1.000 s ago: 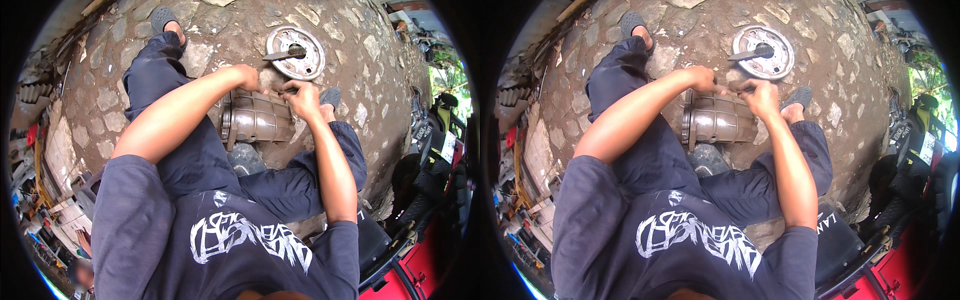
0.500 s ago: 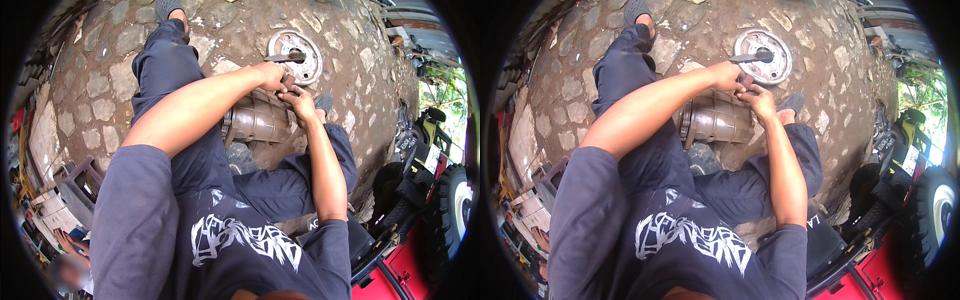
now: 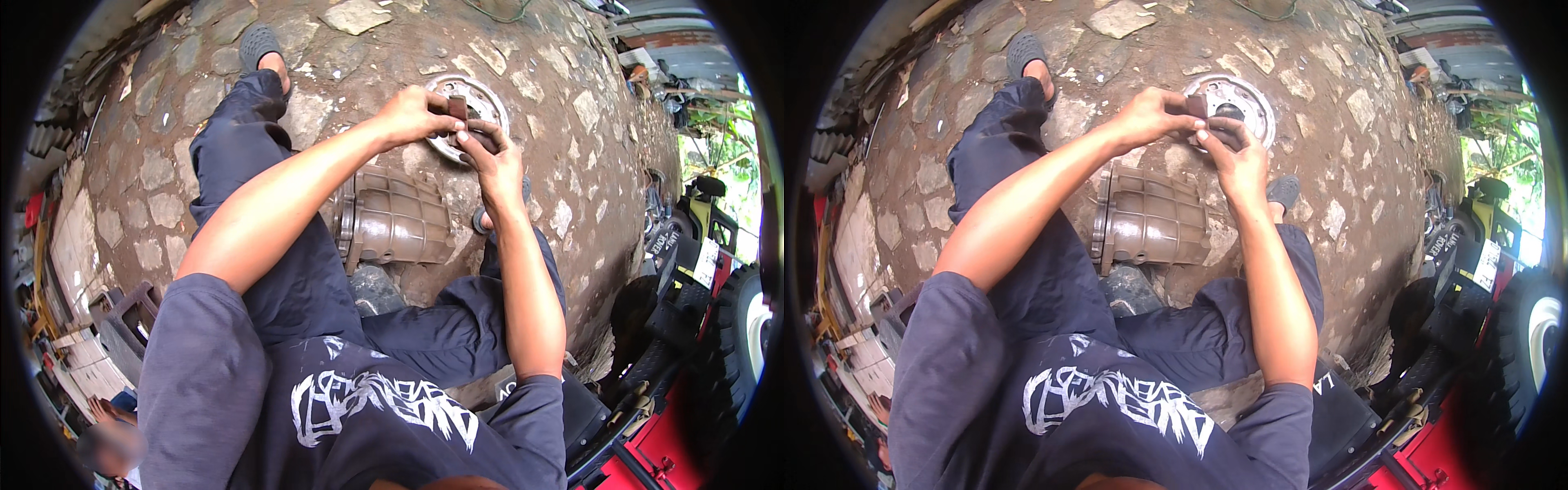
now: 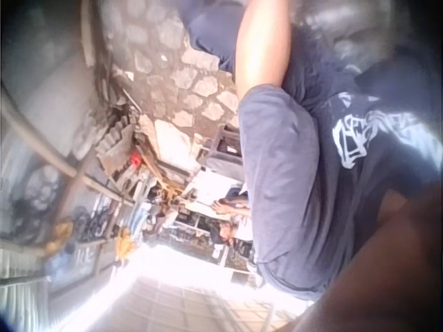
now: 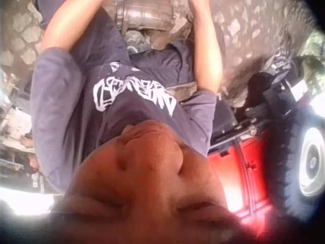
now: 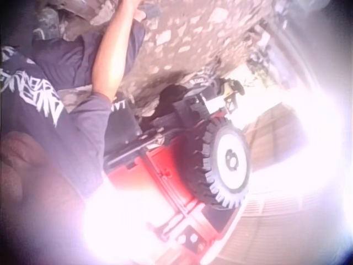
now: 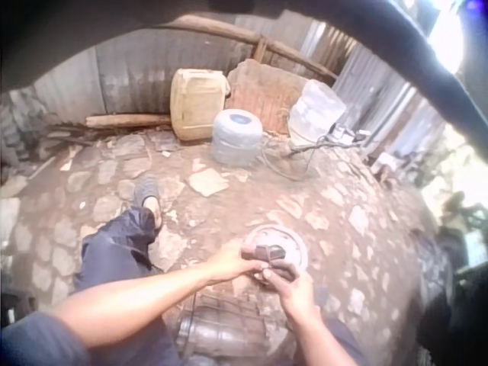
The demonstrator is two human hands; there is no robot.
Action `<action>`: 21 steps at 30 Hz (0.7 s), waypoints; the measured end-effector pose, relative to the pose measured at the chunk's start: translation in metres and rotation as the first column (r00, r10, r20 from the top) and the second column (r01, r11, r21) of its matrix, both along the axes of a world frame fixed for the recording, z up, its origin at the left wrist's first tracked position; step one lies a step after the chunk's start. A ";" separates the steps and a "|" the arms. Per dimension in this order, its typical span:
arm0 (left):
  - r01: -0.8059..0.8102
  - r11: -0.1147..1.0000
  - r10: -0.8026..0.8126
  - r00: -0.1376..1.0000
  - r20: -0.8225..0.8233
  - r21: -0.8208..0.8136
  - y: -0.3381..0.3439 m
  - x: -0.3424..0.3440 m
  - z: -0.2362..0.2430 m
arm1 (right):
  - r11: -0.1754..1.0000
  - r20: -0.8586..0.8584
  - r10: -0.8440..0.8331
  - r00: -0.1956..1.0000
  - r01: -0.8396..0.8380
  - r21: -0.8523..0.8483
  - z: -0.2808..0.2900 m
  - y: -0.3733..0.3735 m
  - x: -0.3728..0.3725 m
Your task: The person sits on the ground and repeatedly picks up small metal clips, inserts them into a cylindrical mechanical housing, and removes them again. The person handles the clips and the housing by hand without using tools.
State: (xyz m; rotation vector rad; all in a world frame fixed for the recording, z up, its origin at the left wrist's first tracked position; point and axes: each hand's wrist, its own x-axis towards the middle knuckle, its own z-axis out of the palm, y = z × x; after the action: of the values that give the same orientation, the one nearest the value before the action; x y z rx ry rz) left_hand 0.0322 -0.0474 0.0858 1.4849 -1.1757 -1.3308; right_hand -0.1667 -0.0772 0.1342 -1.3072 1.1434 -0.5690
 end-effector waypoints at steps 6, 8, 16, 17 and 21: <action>-0.012 1.000 0.010 0.987 -0.162 -0.016 -0.005 0.011 0.027 | 0.999 -0.047 0.005 0.999 -0.007 -0.050 0.015 -0.009 -0.009; -0.001 1.000 -0.002 0.976 -0.216 -0.015 -0.002 0.010 0.028 | 0.998 0.047 -0.016 0.999 0.019 -0.057 0.014 -0.007 -0.006; -0.006 0.995 -0.038 0.896 -0.443 -0.097 0.005 0.003 0.053 | 0.978 0.083 0.108 0.991 -0.091 -0.188 0.041 -0.028 -0.016; -0.019 0.994 -0.032 0.894 -0.447 -0.110 0.007 0.003 0.058 | 0.976 0.069 0.131 0.989 -0.117 -0.183 0.047 -0.029 -0.018; 0.010 0.997 -0.041 0.900 -0.435 -0.072 0.007 0.009 0.056 | 0.950 0.052 0.260 0.964 -0.246 -0.193 0.067 -0.029 -0.018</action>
State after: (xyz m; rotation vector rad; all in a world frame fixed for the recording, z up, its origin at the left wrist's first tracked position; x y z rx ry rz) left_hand 0.0409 -0.0408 0.1420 1.0476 -0.9364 -1.5271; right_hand -0.1851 -0.1064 0.2011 -1.5517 0.8569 -0.5391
